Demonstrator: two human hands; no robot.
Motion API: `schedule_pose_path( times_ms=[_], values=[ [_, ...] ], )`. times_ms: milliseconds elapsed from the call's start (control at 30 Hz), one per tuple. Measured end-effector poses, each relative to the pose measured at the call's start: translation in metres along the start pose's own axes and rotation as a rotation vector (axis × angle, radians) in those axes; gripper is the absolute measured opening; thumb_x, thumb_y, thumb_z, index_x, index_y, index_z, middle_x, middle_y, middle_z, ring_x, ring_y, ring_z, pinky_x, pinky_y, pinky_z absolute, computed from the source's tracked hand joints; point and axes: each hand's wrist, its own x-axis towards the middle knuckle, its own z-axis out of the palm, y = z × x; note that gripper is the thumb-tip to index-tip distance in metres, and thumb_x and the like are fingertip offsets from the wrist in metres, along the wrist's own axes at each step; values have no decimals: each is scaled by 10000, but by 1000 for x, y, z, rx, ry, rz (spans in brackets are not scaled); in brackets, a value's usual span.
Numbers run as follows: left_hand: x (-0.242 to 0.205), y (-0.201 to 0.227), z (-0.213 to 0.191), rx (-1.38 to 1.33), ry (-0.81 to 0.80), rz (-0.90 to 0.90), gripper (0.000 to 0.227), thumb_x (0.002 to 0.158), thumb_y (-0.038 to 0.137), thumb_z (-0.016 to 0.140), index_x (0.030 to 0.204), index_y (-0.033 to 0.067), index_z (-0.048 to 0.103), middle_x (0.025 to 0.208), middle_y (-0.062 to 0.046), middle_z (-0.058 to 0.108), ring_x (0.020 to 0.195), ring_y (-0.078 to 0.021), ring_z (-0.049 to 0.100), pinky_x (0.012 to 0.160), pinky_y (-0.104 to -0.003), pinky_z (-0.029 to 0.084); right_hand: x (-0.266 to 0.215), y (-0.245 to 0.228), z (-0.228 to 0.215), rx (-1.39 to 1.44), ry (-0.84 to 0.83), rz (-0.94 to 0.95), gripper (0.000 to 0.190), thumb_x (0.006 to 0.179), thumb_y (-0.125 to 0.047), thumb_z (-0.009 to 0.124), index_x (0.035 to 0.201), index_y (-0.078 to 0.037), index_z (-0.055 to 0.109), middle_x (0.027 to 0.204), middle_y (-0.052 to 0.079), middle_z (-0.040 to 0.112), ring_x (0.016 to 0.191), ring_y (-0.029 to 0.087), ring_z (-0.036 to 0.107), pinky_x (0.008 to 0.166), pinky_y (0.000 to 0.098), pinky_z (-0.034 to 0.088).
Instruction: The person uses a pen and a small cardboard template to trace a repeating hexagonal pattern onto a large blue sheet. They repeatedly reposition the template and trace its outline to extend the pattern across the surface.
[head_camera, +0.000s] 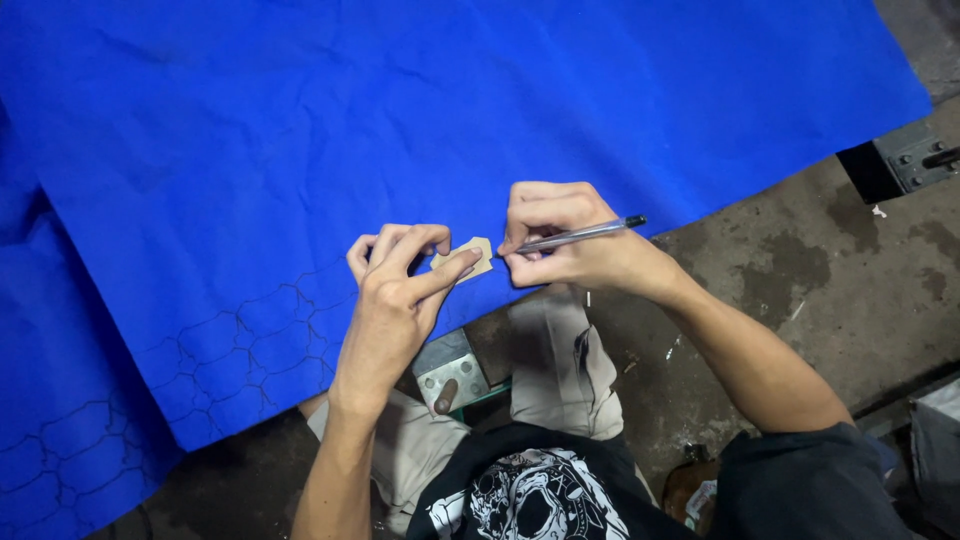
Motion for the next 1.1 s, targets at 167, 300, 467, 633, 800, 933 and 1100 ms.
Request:
schedule_pose_path(
  times_ms=[167,300,467,633,800,933,1100],
  values=[
    [0,3,-1,5,3,-14,171,983,226,660,1093,292,772,1031,19,607,963,-213,556,995,-434,309,0,5,-1,15,38,37,174,786,-25,793,695,-72,653,635,65,542,539,186,544,509,302,444],
    [0,2,-1,-6,3,-4,173,989,214,649,1093,281,771,1023,14,596,963,-211,553,989,-425,308,0,5,0,36,26,55,146,773,-9,792,709,-67,673,621,56,548,548,172,558,515,282,455],
    [0,4,-1,-5,8,-10,167,987,219,654,1088,280,773,1027,20,604,967,-208,555,993,-429,309,0,5,2,23,11,51,134,762,-11,796,708,-65,686,621,60,560,547,180,569,511,290,458],
    [-1,3,0,-12,5,-7,169,990,217,649,1089,274,774,1033,15,601,980,-208,554,1001,-436,300,1,1,1,-6,47,58,147,787,-25,793,709,-61,674,629,66,547,551,180,562,509,302,449],
    [-1,2,0,-9,-1,-16,170,989,224,648,1090,279,773,1025,19,599,973,-206,549,1010,-443,296,0,4,1,-32,46,55,137,809,-35,796,735,-61,683,644,61,534,563,183,560,521,304,455],
    [-1,2,0,-4,1,-8,166,992,225,647,1089,276,772,1029,14,601,978,-209,551,1008,-441,296,2,0,0,-1,19,46,141,802,-22,787,720,-65,681,638,50,548,566,174,568,528,287,460],
    [-1,2,0,-4,1,-3,173,990,218,646,1095,274,772,1020,10,593,970,-211,545,1002,-437,297,-1,5,1,-35,48,42,146,816,-43,788,732,-68,671,656,62,526,568,188,543,523,313,446]
  ],
)
